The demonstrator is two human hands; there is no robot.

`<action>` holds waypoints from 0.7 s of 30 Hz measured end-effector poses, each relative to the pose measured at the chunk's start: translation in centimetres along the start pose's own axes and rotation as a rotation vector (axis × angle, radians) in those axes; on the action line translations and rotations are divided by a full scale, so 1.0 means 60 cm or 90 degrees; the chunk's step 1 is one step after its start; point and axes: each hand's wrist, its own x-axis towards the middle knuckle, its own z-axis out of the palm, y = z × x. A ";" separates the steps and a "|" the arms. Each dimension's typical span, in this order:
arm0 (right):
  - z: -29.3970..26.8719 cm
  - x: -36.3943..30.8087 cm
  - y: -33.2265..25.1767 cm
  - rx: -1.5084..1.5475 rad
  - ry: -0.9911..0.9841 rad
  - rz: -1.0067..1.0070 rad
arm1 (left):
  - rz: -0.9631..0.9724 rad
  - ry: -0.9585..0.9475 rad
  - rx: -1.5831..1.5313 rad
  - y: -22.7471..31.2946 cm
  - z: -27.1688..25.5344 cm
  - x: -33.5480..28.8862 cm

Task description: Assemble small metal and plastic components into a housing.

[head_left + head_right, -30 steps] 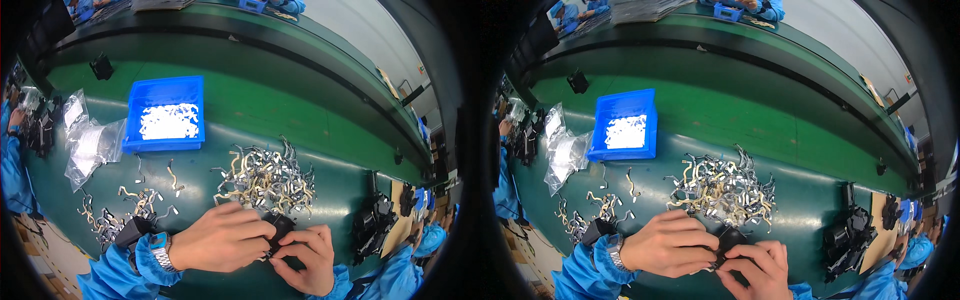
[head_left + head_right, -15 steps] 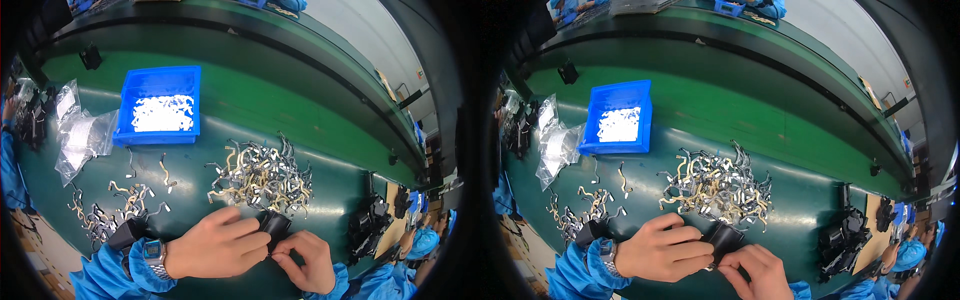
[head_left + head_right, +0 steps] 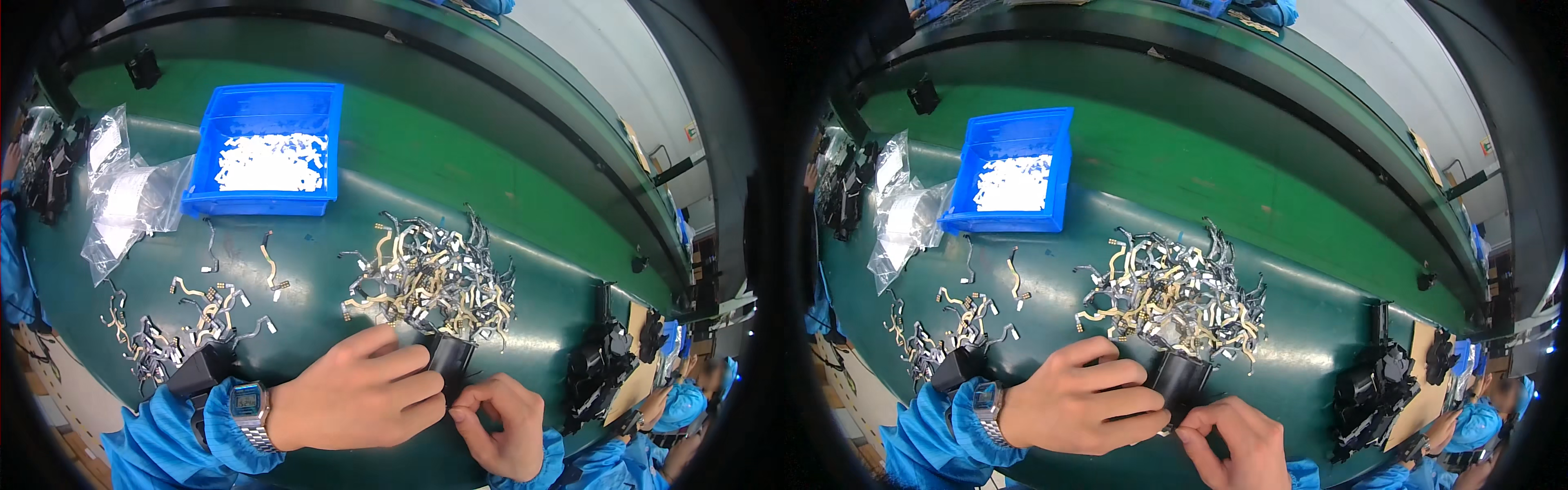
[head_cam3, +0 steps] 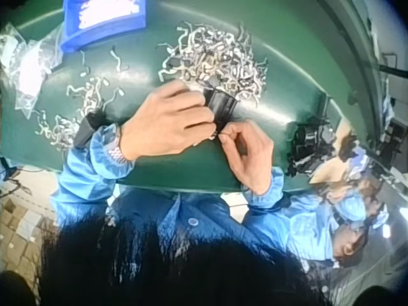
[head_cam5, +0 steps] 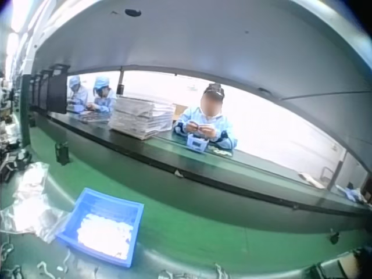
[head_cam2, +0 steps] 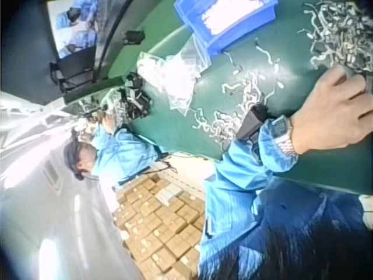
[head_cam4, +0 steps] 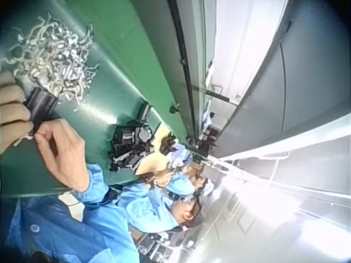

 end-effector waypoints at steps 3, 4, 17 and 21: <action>-0.001 0.007 -0.001 0.089 -0.041 0.126 | -0.003 -0.011 0.003 -0.002 0.003 -0.004; -0.001 0.008 0.003 0.114 -0.053 0.149 | -0.008 -0.021 -0.002 -0.002 0.004 -0.004; -0.007 0.012 0.004 0.117 -0.056 0.139 | -0.022 -0.004 -0.024 -0.004 0.003 -0.003; -0.009 0.011 0.007 0.119 -0.060 0.148 | -0.020 -0.001 -0.022 -0.004 0.003 -0.004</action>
